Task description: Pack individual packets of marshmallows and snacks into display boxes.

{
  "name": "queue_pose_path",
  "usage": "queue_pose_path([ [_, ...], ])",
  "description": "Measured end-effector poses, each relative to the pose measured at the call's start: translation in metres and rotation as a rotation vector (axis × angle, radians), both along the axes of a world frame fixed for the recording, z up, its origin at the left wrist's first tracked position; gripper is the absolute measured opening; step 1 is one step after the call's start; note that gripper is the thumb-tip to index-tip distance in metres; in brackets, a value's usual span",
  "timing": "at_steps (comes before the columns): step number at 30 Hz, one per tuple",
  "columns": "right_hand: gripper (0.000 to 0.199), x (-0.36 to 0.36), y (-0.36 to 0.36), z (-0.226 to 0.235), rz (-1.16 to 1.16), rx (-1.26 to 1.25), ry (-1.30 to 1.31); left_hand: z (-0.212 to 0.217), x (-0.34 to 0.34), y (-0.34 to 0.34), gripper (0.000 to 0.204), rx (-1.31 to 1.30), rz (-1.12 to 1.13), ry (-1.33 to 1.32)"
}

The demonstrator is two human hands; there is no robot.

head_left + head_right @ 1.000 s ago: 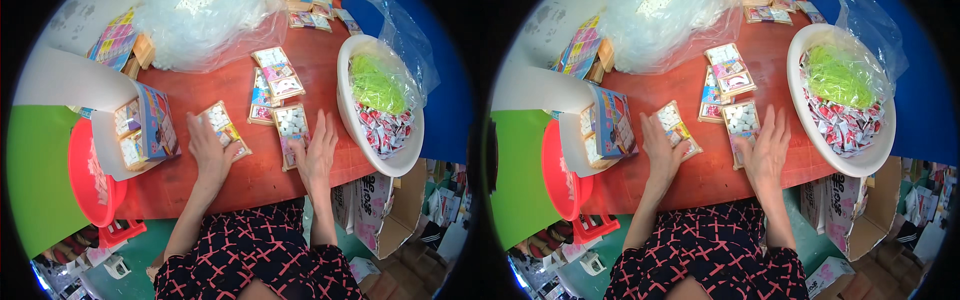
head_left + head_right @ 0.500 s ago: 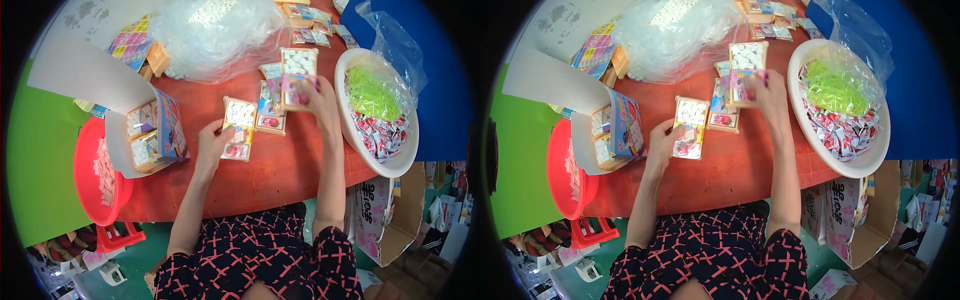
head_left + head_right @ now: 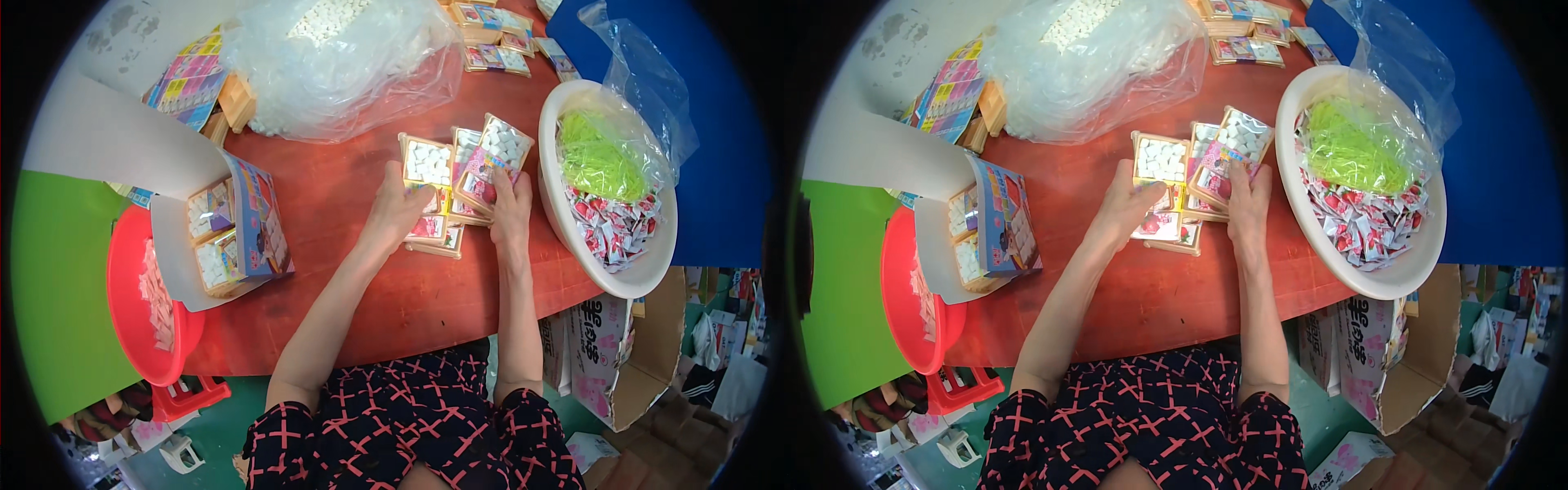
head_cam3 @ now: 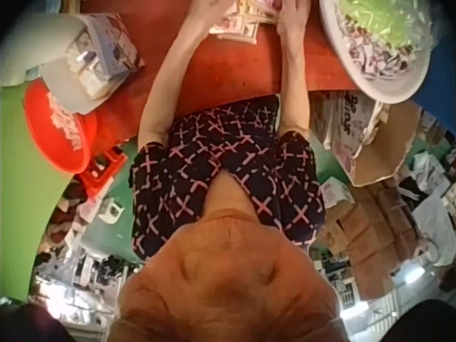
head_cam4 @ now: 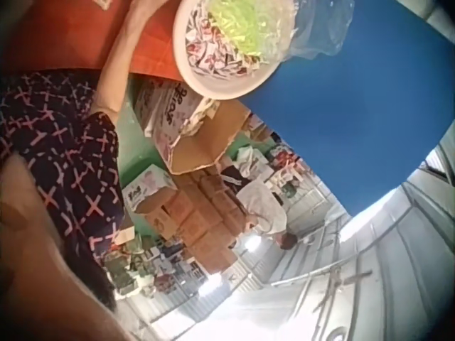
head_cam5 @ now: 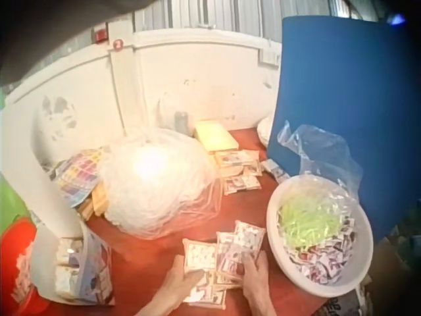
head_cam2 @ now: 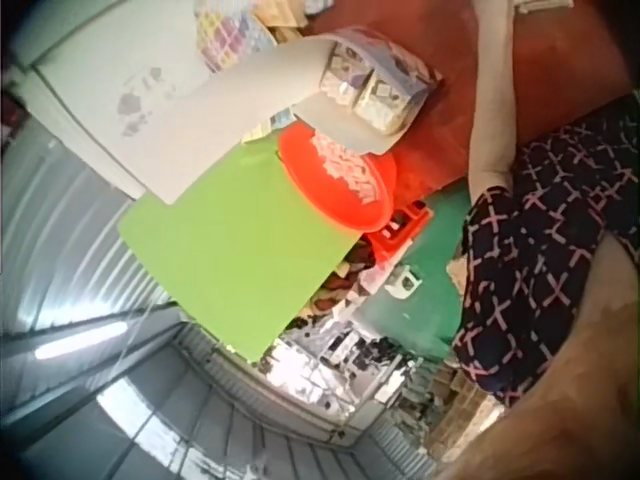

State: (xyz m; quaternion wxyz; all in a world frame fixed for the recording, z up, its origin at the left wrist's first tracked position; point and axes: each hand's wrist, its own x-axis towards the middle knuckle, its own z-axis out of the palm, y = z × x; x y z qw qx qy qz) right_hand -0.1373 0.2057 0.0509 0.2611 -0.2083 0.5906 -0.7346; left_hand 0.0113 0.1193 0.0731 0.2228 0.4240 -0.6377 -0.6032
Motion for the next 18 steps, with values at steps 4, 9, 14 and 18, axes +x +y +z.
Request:
queue_pose_path([
  [4, 0.022, 0.011, -0.003, 0.016, 0.074, -0.012, -0.011, 0.019, 0.008, 0.012, 0.044, 0.221, 0.03, 0.208],
  [9, 0.023, 0.021, -0.011, 0.013, 0.078, -0.105, -0.092, 0.003, 0.025, 0.02, 0.036, 0.392, 0.122, 0.368],
  [14, 0.027, 0.024, 0.005, 0.033, 0.197, -0.275, -0.302, 0.006, 0.061, 0.029, 0.027, 0.311, 0.237, 0.353],
  [18, 0.033, 0.058, 0.019, 0.043, 0.42, 0.113, 0.15, 0.017, 0.058, 0.038, 0.033, 0.43, 0.226, 0.47],
])
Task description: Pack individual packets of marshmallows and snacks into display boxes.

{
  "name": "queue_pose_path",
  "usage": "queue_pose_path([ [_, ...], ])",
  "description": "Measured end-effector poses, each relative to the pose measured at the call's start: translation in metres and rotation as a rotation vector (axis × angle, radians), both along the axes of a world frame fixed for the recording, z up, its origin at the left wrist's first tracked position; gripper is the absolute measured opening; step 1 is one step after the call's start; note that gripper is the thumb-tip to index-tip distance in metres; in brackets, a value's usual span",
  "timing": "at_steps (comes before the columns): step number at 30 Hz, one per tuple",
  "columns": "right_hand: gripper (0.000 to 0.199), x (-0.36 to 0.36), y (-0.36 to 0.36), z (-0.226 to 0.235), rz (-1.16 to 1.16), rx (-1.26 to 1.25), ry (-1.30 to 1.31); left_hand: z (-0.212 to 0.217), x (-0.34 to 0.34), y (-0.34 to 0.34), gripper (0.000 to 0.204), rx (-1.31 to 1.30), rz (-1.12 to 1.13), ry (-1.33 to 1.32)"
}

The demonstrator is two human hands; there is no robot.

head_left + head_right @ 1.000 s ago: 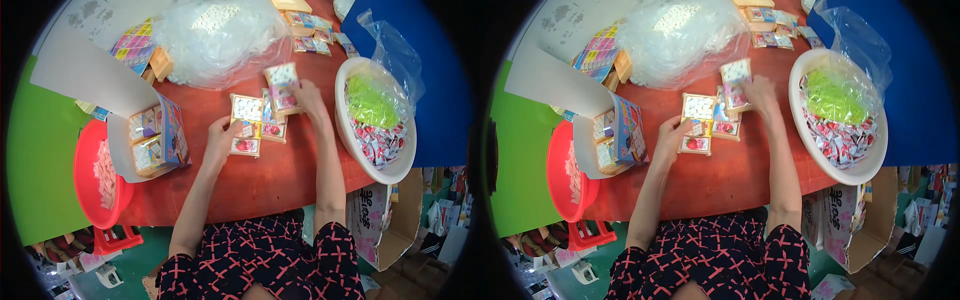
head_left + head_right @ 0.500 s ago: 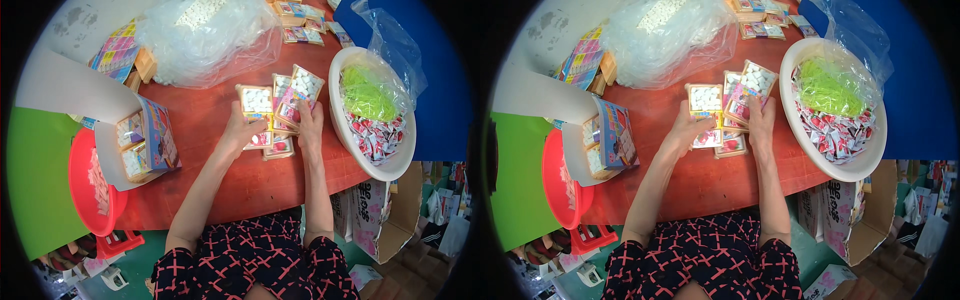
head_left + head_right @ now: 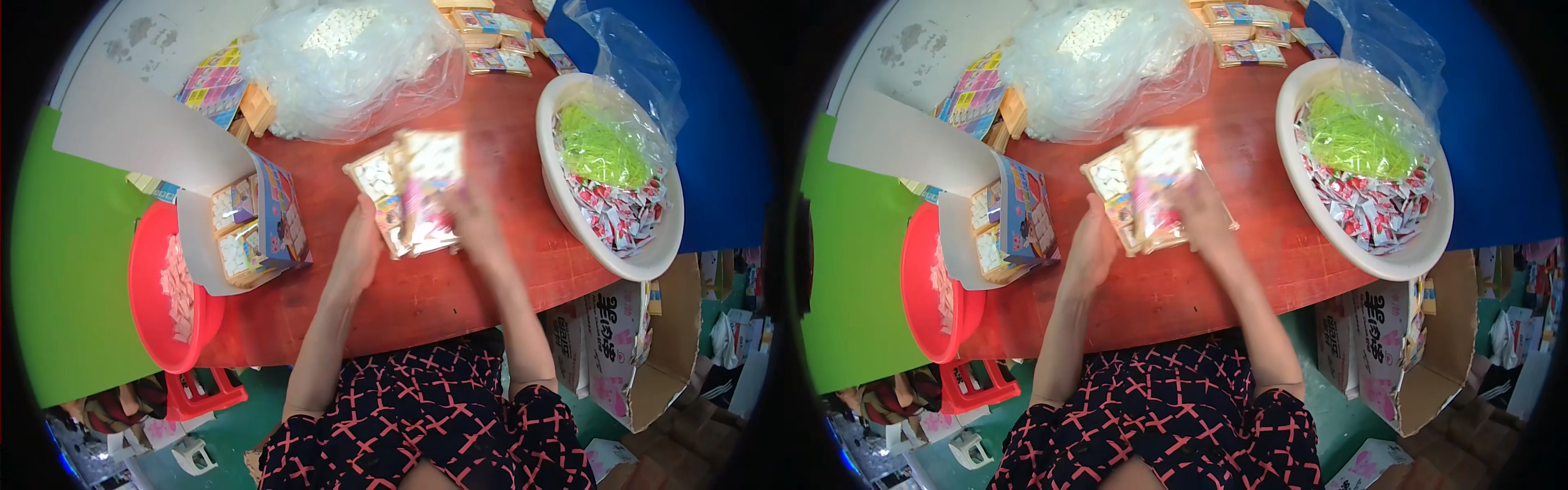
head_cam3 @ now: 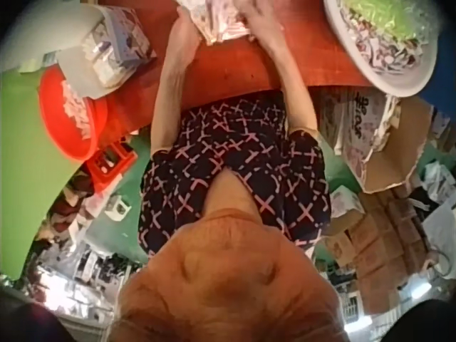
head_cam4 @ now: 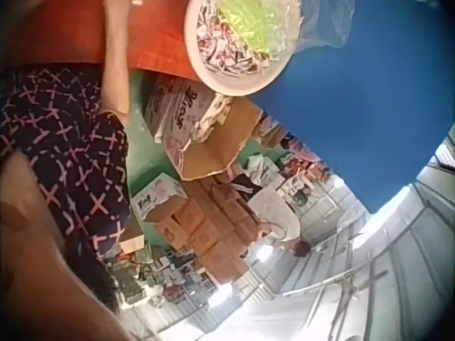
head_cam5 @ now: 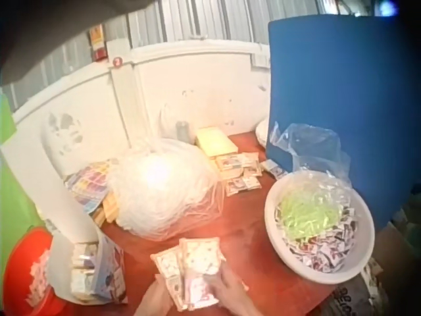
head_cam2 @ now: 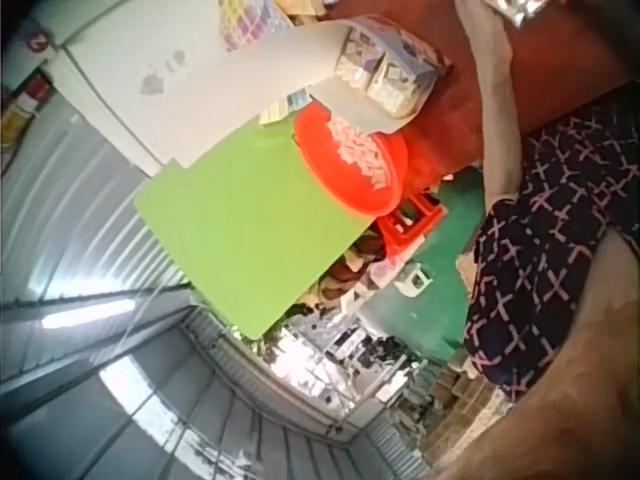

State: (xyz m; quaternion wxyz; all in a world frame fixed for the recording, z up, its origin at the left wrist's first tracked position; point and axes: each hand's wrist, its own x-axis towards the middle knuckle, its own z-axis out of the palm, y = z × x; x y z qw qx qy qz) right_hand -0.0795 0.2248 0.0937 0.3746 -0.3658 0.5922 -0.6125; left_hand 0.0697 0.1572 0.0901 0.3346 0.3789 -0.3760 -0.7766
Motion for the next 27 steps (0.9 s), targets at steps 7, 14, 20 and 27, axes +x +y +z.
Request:
queue_pose_path([
  [7, 0.047, -0.004, 0.012, -0.016, -0.369, 0.259, 0.877, -0.005, 0.002, 0.009, 0.041, -0.098, 0.032, -0.058],
  [14, 0.023, 0.014, -0.009, -0.063, -0.073, -0.049, -0.167, 0.008, -0.025, -0.007, 0.046, 0.011, -0.093, 0.081],
  [20, 0.033, -0.089, -0.119, -0.008, -0.332, -0.136, 0.785, -0.012, -0.014, -0.016, 0.047, -0.169, 0.007, 0.131],
  [27, 0.057, -0.208, -0.276, 0.011, -0.871, 0.322, 1.063, -0.05, -0.006, -0.023, 0.053, -0.1, -0.052, 0.262],
])
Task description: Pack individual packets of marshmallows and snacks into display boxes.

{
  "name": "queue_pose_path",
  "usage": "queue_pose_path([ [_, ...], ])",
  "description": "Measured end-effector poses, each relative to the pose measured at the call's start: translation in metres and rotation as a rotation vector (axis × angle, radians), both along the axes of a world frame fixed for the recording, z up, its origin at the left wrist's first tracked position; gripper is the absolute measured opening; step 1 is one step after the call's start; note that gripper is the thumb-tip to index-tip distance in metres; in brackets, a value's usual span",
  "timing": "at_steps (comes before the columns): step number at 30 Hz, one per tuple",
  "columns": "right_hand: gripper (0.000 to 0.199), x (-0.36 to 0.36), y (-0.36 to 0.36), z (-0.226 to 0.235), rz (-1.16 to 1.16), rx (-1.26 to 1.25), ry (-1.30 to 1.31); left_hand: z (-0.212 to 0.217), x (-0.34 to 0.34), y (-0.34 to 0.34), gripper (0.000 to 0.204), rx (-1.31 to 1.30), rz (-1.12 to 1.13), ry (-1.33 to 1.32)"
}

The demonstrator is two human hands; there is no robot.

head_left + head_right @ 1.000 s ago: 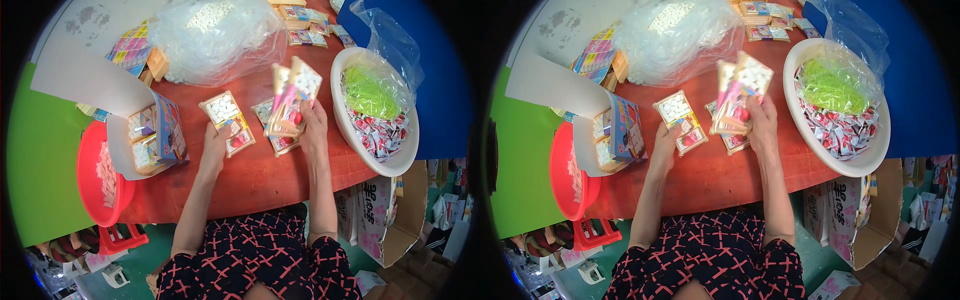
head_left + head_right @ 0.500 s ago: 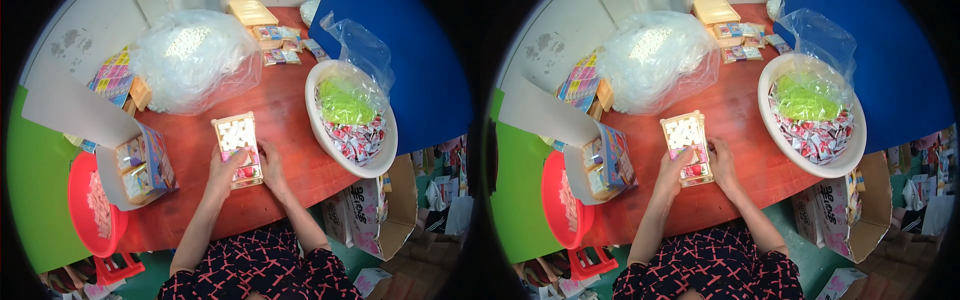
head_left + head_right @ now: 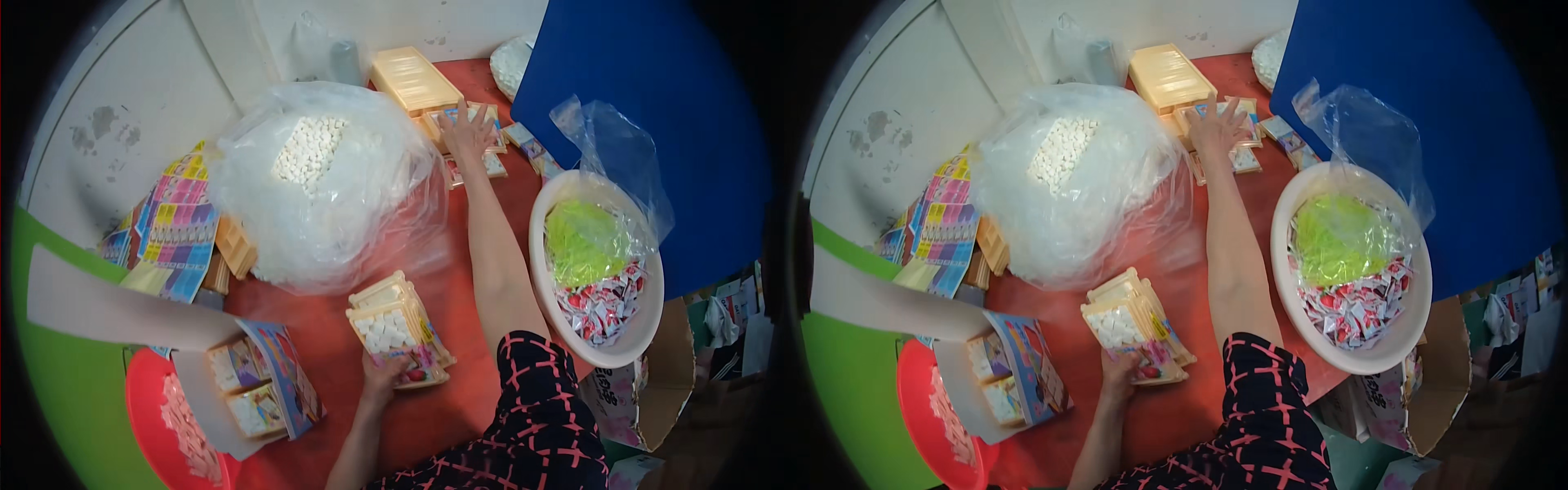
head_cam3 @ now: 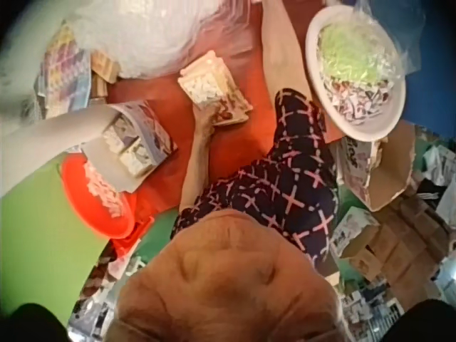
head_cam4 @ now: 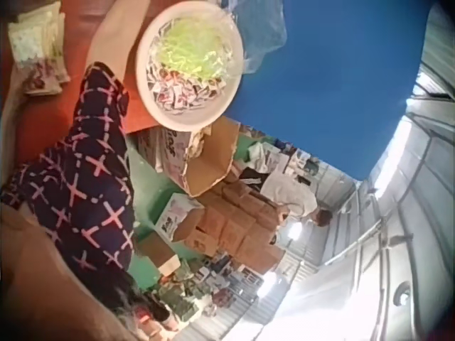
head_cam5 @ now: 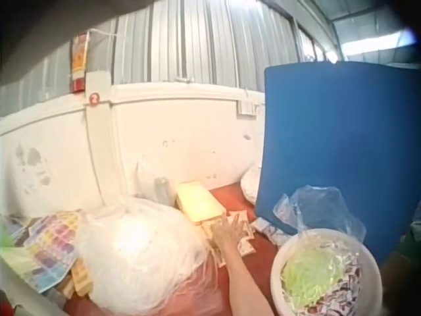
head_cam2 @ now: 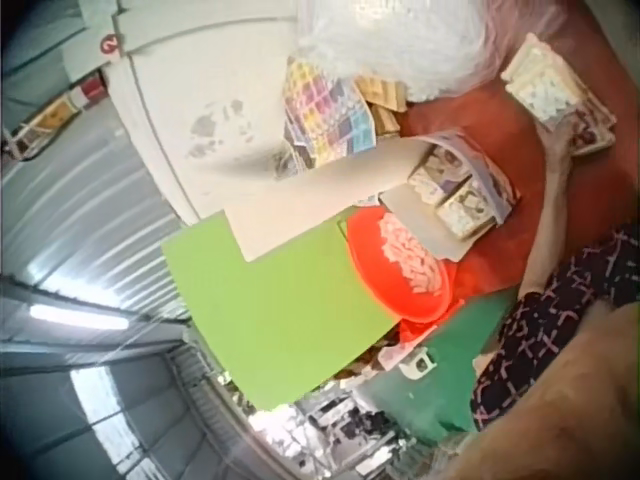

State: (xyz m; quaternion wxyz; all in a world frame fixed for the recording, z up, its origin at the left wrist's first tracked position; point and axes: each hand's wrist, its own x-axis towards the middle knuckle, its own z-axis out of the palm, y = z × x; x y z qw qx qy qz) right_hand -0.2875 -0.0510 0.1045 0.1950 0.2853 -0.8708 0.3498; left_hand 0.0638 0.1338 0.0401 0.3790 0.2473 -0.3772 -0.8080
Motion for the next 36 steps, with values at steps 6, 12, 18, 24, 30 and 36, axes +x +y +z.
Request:
queue_pose_path([
  [6, 0.06, 0.011, 0.069, -0.064, -0.043, 0.138, -0.049, 0.012, -0.002, -0.005, 0.054, 0.077, -0.025, -0.018],
  [12, 0.042, 0.067, 0.126, -0.004, 0.101, 0.551, -0.262, 0.015, 0.0, -0.009, 0.054, 0.052, 0.007, -0.007],
  [18, 0.032, -0.066, 0.042, -0.012, -0.207, 0.063, 0.227, 0.013, -0.007, 0.003, 0.053, 0.09, -0.006, 0.007],
  [24, 0.03, -0.066, 0.013, -0.016, -0.084, 0.543, -0.184, 0.014, 0.007, 0.001, 0.056, 0.146, -0.062, -0.008],
  [30, 0.032, -0.022, 0.064, -0.018, -0.116, 0.622, -0.119, 0.02, -0.004, 0.001, 0.053, 0.157, -0.04, 0.026],
  [36, 0.032, 0.049, 0.081, 0.006, 0.048, 0.729, -0.324, 0.014, -0.004, -0.006, 0.057, 0.098, 0.015, 0.031],
])
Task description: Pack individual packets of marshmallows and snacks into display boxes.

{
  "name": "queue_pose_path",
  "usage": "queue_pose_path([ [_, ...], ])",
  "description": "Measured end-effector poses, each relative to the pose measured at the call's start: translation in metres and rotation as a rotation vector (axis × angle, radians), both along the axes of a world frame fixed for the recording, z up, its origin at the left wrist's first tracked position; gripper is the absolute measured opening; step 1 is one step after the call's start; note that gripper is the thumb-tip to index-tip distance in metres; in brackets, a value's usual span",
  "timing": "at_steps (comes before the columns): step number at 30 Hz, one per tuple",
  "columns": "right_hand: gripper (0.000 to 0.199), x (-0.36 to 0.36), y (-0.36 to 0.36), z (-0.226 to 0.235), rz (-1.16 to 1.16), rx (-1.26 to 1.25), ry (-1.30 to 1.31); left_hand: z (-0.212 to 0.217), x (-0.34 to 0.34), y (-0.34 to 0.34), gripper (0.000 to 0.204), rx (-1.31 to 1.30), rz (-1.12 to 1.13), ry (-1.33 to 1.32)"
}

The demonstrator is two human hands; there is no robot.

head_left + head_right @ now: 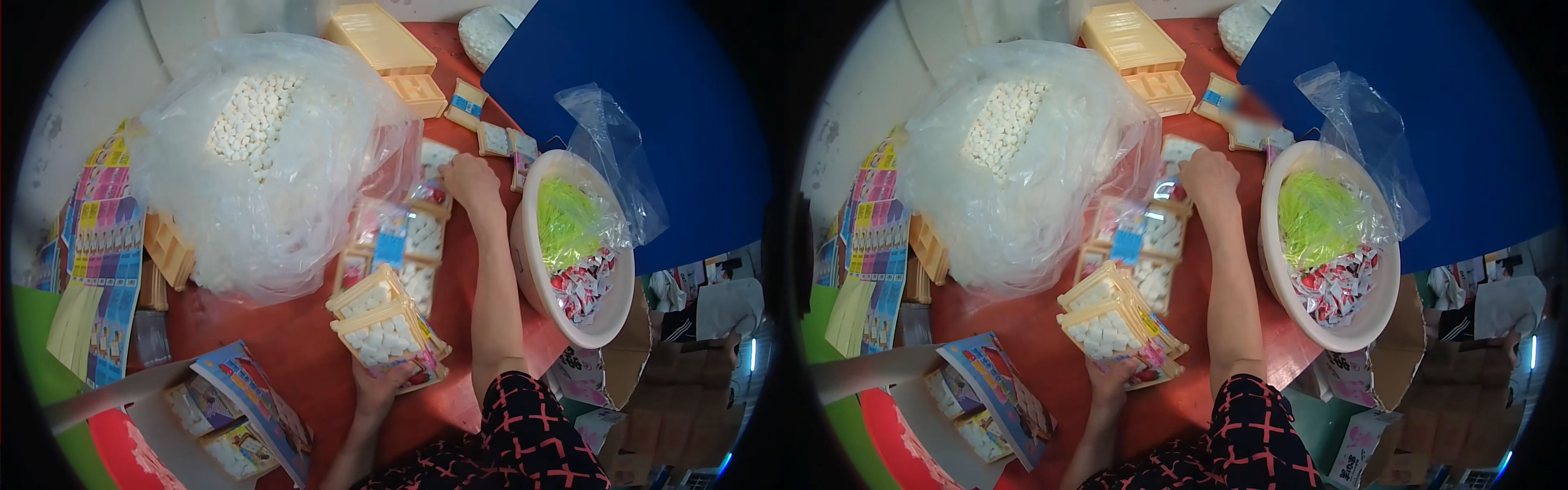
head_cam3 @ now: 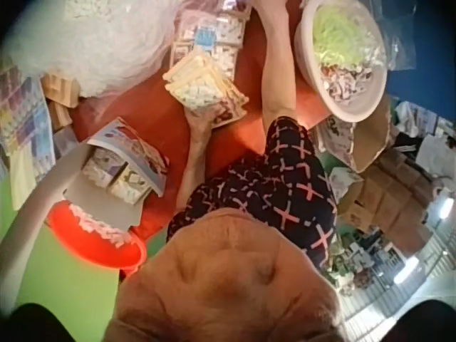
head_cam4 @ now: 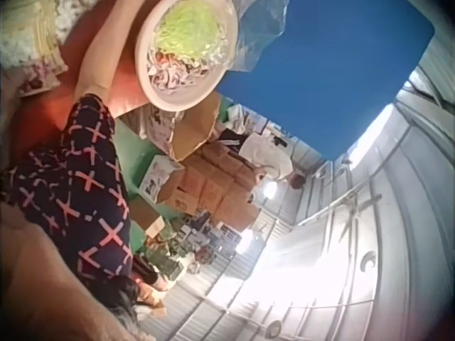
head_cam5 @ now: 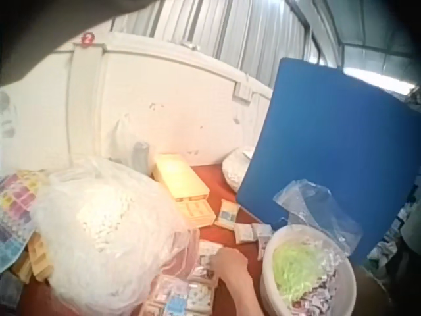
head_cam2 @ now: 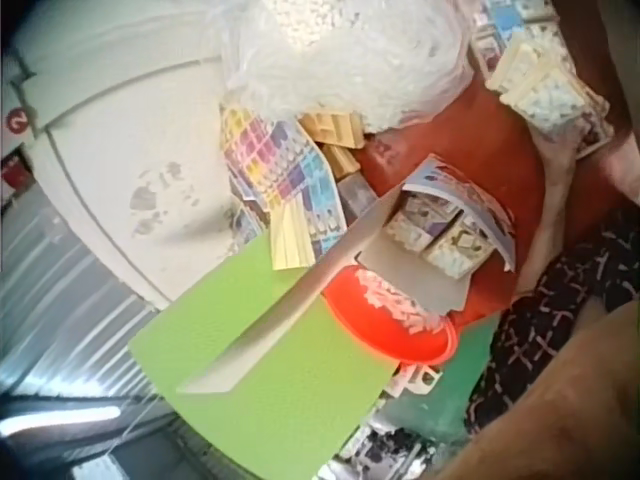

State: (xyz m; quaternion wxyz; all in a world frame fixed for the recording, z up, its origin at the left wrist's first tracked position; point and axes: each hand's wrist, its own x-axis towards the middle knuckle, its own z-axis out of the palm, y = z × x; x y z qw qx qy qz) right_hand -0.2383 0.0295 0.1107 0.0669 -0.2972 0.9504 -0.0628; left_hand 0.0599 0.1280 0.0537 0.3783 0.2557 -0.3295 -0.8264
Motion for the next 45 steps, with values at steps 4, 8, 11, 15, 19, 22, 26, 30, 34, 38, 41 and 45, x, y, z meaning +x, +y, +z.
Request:
queue_pose_path([
  [4, 0.045, -0.062, 0.0, -0.006, -0.129, -0.568, 0.335, -0.003, -0.001, 0.005, 0.061, -0.038, -0.087, -0.004],
  [8, 0.05, -0.111, -0.03, -0.043, -0.306, -0.462, 0.435, -0.007, -0.002, 0.002, 0.065, -0.023, -0.125, -0.006],
  [11, 0.058, -0.11, -0.032, -0.071, -0.144, -0.206, 0.338, -0.01, -0.006, -0.001, 0.066, -0.036, -0.097, 0.023],
  [15, 0.063, -0.03, -0.016, -0.05, -0.018, -0.203, 0.311, -0.005, 0.0, 0.003, 0.065, -0.023, -0.067, -0.004],
  [19, 0.069, -0.001, -0.006, -0.041, 0.003, -0.135, 0.349, -0.007, 0.001, 0.002, 0.065, -0.028, -0.067, -0.013],
  [22, 0.079, -0.011, -0.02, -0.027, -0.167, -0.257, 0.21, -0.007, -0.001, -0.003, 0.061, -0.048, -0.051, 0.011],
  [26, 0.092, -0.045, -0.025, -0.039, -0.173, -0.128, 0.11, -0.017, -0.004, -0.008, 0.057, 0.107, -0.096, 0.104],
  [30, 0.085, -0.045, -0.039, -0.024, -0.237, -0.012, 0.088, -0.003, -0.009, -0.011, 0.061, 0.017, -0.057, 0.123],
  [34, 0.073, -0.025, -0.02, -0.009, -0.399, -0.323, -0.007, 0.012, -0.019, -0.01, 0.072, -0.151, 0.043, 0.22],
  [38, 0.067, 0.056, 0.054, 0.031, 0.058, -1.06, -0.543, -0.012, 0.0, -0.013, 0.071, -0.073, -0.059, 0.163],
  [41, 0.071, 0.102, 0.121, 0.03, 0.398, -1.077, -1.156, -0.01, 0.01, -0.012, 0.065, -0.004, -0.142, 0.336],
  [45, 0.072, 0.153, 0.173, 0.001, 0.4, -1.063, -1.518, -0.003, 0.014, -0.006, 0.069, -0.013, -0.238, 0.386],
])
